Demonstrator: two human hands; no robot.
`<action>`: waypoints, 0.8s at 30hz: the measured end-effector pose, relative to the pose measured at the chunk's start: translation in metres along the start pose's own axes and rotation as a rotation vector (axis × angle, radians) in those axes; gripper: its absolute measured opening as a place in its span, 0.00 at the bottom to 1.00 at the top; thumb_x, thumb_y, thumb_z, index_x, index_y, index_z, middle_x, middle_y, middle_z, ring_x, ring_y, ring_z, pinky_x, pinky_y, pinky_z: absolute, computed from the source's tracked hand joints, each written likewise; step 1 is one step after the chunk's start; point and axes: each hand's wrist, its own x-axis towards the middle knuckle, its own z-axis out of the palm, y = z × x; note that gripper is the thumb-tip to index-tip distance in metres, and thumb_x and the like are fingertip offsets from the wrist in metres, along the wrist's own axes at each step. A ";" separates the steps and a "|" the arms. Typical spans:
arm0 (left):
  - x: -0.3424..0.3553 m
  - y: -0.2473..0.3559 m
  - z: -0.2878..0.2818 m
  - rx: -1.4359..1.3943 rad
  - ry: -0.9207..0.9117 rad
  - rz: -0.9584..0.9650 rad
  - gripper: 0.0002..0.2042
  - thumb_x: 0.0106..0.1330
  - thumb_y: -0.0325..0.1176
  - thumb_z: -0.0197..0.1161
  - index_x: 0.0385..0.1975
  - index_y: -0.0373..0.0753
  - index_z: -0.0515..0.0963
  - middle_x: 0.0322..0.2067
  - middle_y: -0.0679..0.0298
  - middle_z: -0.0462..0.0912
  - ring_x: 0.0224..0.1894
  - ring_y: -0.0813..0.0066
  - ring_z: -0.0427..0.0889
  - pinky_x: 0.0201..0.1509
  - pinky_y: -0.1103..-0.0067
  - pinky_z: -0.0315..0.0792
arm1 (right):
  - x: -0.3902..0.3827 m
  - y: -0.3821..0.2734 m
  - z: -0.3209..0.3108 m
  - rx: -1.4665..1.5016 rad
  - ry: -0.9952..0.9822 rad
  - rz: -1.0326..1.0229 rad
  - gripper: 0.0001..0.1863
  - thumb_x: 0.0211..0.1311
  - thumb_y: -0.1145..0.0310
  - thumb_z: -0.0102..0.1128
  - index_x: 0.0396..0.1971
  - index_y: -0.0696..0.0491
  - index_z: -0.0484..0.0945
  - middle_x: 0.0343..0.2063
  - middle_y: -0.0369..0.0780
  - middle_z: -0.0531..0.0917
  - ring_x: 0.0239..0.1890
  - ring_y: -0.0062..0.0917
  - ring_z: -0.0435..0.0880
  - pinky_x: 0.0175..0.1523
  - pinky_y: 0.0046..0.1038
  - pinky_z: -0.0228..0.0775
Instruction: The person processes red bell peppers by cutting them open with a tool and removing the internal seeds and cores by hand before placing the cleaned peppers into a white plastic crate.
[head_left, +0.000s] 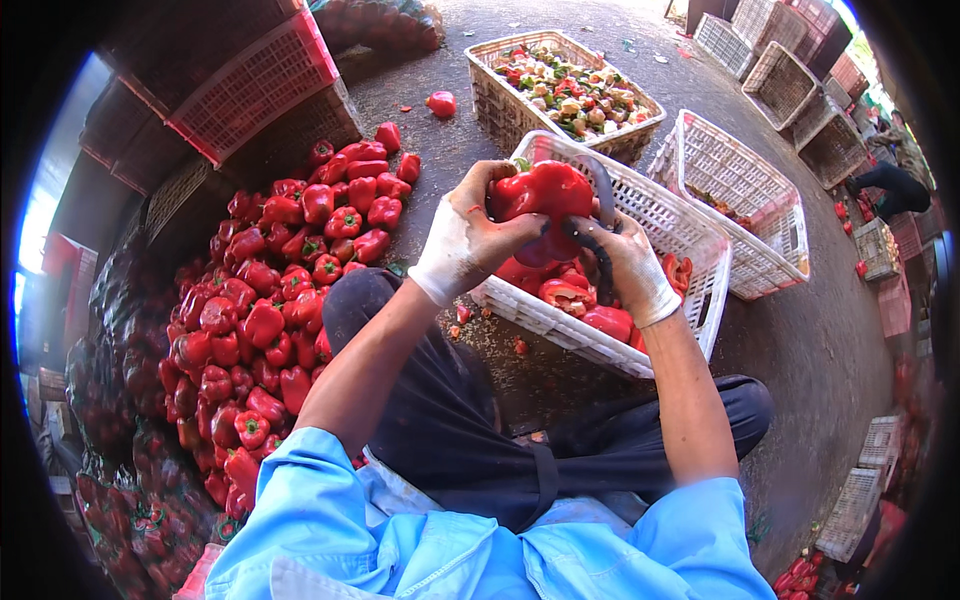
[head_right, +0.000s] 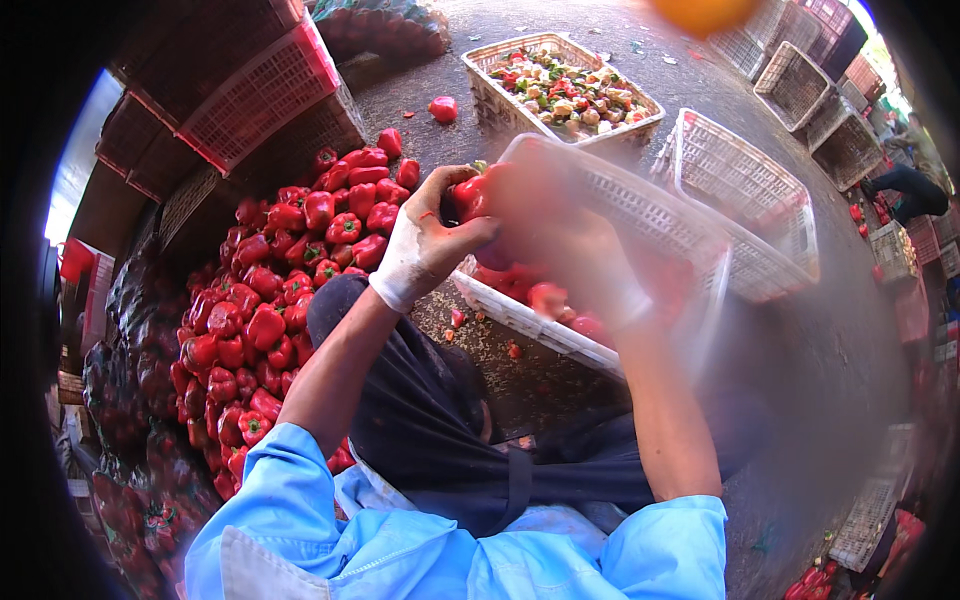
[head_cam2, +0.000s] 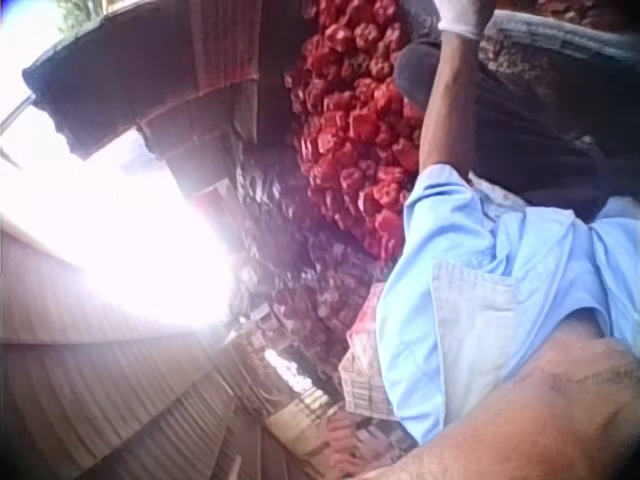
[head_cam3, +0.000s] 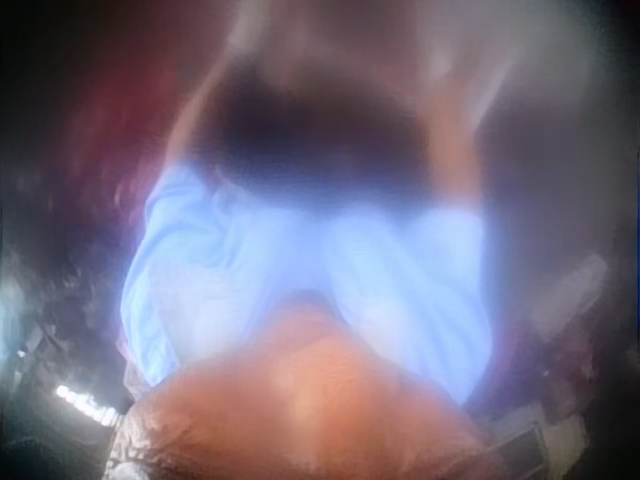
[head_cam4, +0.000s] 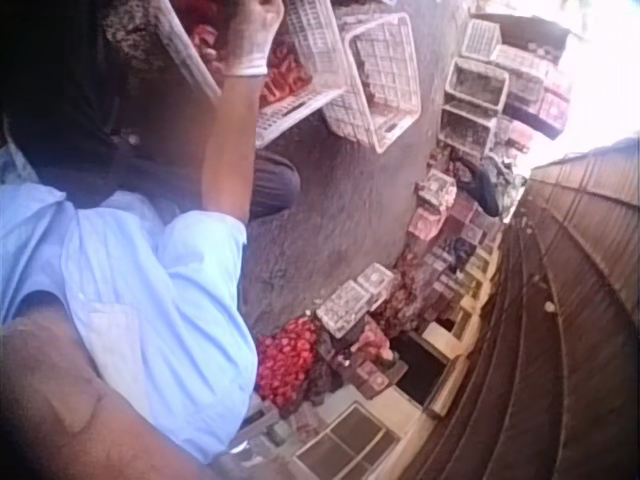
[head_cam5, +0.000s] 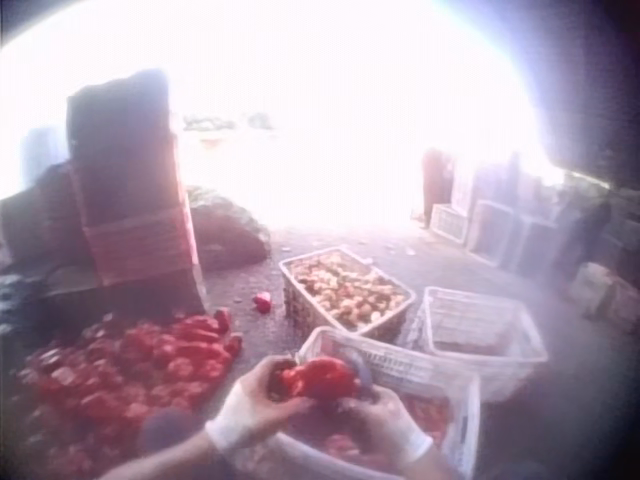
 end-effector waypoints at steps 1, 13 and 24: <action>0.000 0.007 0.005 0.107 0.042 0.035 0.33 0.52 0.41 0.78 0.57 0.33 0.76 0.50 0.47 0.86 0.52 0.65 0.87 0.60 0.69 0.79 | 0.000 -0.002 0.000 0.002 0.044 -0.009 0.19 0.67 0.62 0.70 0.54 0.53 0.82 0.22 0.32 0.79 0.20 0.12 0.75 0.25 0.18 0.66; 0.015 -0.025 0.044 0.583 0.250 0.308 0.33 0.52 0.38 0.79 0.59 0.37 0.77 0.47 0.48 0.85 0.46 0.54 0.88 0.52 0.66 0.81 | 0.010 0.055 -0.005 -0.602 0.153 -0.451 0.32 0.71 0.81 0.52 0.75 0.56 0.64 0.61 0.48 0.81 0.62 0.29 0.80 0.68 0.30 0.69; 0.028 -0.050 0.047 -0.031 0.326 -0.014 0.25 0.58 0.33 0.77 0.54 0.31 0.79 0.42 0.59 0.87 0.39 0.76 0.86 0.47 0.78 0.81 | 0.026 0.111 0.008 -0.822 0.134 -0.205 0.36 0.63 0.80 0.53 0.74 0.55 0.63 0.51 0.58 0.84 0.56 0.44 0.86 0.59 0.38 0.76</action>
